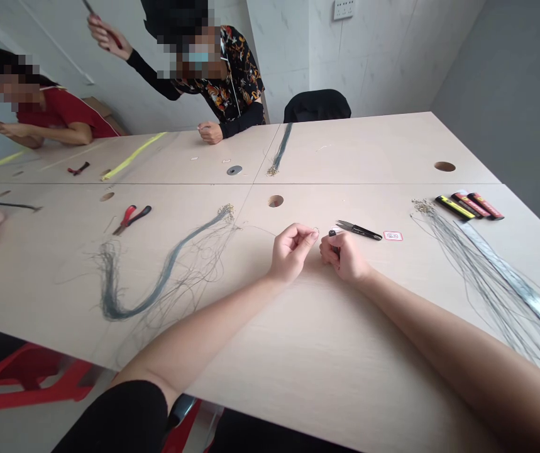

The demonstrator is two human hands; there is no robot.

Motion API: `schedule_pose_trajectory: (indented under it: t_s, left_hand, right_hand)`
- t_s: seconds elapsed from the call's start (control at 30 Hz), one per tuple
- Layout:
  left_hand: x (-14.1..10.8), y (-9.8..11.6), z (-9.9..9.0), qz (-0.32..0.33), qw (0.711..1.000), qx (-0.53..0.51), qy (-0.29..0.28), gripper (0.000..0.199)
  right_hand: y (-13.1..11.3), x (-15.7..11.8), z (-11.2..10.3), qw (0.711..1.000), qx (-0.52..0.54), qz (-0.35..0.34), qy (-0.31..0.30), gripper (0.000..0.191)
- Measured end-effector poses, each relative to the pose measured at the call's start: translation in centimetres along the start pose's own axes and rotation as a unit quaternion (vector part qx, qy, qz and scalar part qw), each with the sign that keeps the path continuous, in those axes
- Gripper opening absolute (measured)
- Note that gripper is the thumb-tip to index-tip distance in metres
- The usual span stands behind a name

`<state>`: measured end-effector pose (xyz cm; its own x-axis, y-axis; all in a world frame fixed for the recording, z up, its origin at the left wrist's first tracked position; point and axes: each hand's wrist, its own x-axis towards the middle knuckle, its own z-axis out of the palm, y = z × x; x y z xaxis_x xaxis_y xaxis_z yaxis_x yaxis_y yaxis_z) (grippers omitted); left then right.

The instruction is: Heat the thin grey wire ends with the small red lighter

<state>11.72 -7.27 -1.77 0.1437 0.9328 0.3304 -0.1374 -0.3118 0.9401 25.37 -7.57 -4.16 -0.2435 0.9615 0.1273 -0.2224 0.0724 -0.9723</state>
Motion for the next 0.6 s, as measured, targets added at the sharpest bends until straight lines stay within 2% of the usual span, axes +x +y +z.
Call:
schedule_pose_trajectory:
  t_s: [0.17,0.37,0.6]
  left_hand:
    - [0.0,0.2,0.3,-0.006,1.0,-0.011,-0.002,0.033]
    - [0.0,-0.3,0.2,-0.015,0.999,-0.033,-0.007,0.031]
    - [-0.4,-0.2,0.4,-0.022,0.999,-0.022,-0.018,0.032]
  right_hand:
    - [-0.3,0.1,0.4,0.998,0.031,0.045,0.01,0.036]
    - [-0.6,-0.3,1.3,0.996,0.079,0.05,-0.018,0.038]
    - [-0.6,-0.2,1.2,0.994,0.084,0.061,-0.024,0.039]
